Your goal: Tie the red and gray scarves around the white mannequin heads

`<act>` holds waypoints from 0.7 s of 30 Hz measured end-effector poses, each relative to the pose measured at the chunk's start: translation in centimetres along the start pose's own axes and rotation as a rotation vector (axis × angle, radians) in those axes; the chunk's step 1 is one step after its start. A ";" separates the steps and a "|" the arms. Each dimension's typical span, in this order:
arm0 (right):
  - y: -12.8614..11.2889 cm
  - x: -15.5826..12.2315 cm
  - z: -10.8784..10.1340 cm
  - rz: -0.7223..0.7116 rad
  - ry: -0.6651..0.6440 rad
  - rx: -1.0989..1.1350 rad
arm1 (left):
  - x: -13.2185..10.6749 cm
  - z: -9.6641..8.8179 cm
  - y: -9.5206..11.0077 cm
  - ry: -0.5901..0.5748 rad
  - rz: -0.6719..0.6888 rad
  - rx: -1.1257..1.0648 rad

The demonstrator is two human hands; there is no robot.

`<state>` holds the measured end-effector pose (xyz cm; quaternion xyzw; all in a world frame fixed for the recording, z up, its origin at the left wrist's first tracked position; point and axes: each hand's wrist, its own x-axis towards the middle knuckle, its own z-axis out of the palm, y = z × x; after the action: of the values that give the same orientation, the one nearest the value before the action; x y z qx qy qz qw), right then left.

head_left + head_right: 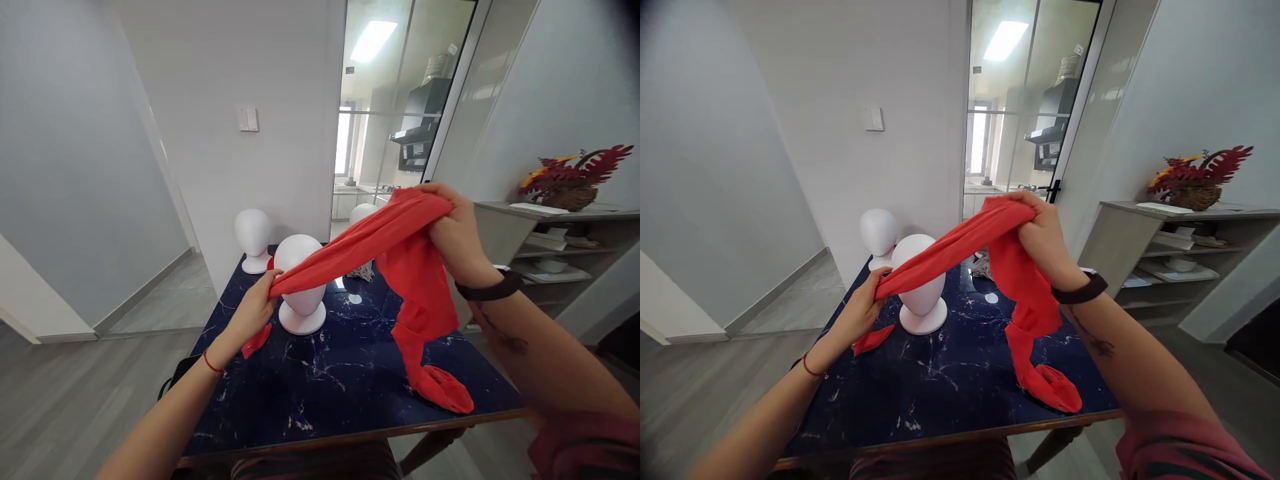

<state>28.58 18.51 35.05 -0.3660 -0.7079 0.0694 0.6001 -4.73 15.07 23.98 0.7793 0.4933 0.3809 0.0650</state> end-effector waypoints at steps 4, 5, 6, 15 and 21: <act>1.4 2.0 -0.1 0.017 0.113 0.066 | 0.7 -0.8 -1.3 -0.061 -0.135 -0.299; 2.3 2.6 0.0 0.051 0.082 0.092 | 0.8 -1.4 -1.6 -0.055 -0.171 -0.421; 3.3 3.1 0.1 0.106 0.027 0.124 | 1.0 -2.1 -1.9 -0.052 -0.207 -0.556; 12.3 5.8 0.2 0.577 -0.860 -0.019 | 1.7 -8.4 -5.1 0.389 -0.311 -1.097; 13.7 7.4 6.7 0.628 -0.187 0.374 | 6.5 -6.9 -6.6 0.515 -0.349 -1.369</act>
<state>28.36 35.13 31.78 -0.4415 -0.5882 0.4111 0.5386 -12.57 21.80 29.12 0.3617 0.2623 0.7568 0.4771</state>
